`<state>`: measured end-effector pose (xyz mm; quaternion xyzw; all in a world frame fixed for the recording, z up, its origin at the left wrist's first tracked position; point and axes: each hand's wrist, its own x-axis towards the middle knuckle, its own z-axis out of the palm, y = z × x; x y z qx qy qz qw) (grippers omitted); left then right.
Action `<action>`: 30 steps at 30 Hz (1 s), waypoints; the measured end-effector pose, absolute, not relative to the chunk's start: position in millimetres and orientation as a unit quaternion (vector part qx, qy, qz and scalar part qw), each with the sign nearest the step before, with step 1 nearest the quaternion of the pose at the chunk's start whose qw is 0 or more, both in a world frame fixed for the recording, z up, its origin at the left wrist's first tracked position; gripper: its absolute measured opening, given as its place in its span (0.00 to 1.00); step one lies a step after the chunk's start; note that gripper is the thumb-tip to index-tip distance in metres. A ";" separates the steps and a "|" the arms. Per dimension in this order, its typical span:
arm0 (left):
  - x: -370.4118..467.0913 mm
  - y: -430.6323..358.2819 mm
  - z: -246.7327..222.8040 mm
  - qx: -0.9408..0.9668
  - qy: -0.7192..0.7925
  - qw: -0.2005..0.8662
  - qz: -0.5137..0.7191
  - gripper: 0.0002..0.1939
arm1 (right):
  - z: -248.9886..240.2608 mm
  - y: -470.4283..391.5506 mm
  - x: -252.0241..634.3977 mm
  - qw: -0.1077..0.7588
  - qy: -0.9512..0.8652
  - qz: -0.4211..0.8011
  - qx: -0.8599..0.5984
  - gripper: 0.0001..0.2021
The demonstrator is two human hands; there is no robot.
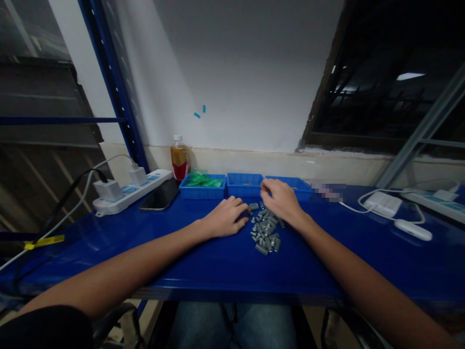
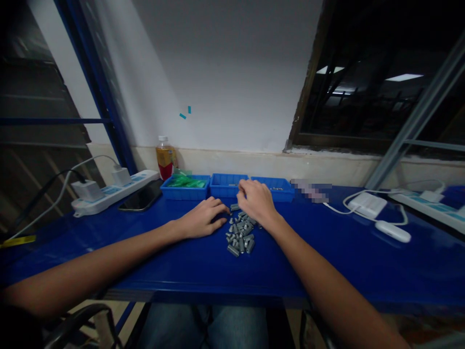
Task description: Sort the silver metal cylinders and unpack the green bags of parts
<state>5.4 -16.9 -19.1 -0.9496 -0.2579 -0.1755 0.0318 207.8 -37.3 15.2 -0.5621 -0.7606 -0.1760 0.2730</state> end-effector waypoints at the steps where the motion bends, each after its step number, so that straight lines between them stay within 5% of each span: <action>1: 5.2 -17.0 -19.4 -0.948 -0.260 0.031 -0.180 0.13 | 13.8 -39.9 199.9 0.265 -0.772 -0.171 -0.551 0.04; 7: 4.6 -16.1 -21.4 -0.955 -0.233 0.009 -0.185 0.15 | 5.2 -40.8 191.0 0.238 -0.799 -0.153 -0.531 0.04; 15: 1.1 -14.1 -22.9 -0.934 -0.241 -0.102 -0.244 0.04 | 1.5 -41.8 194.3 0.267 -0.836 -0.060 -0.475 0.01; 25: 5.0 -16.3 -19.9 -0.830 -0.258 -0.306 -0.388 0.10 | 0.7 -48.4 189.9 0.279 -0.888 -0.052 -0.361 0.04; 30: 1.9 -18.3 -17.4 -0.845 -0.280 -0.279 -0.360 0.11 | 7.3 -50.2 189.3 0.284 -0.877 -0.072 -0.380 0.05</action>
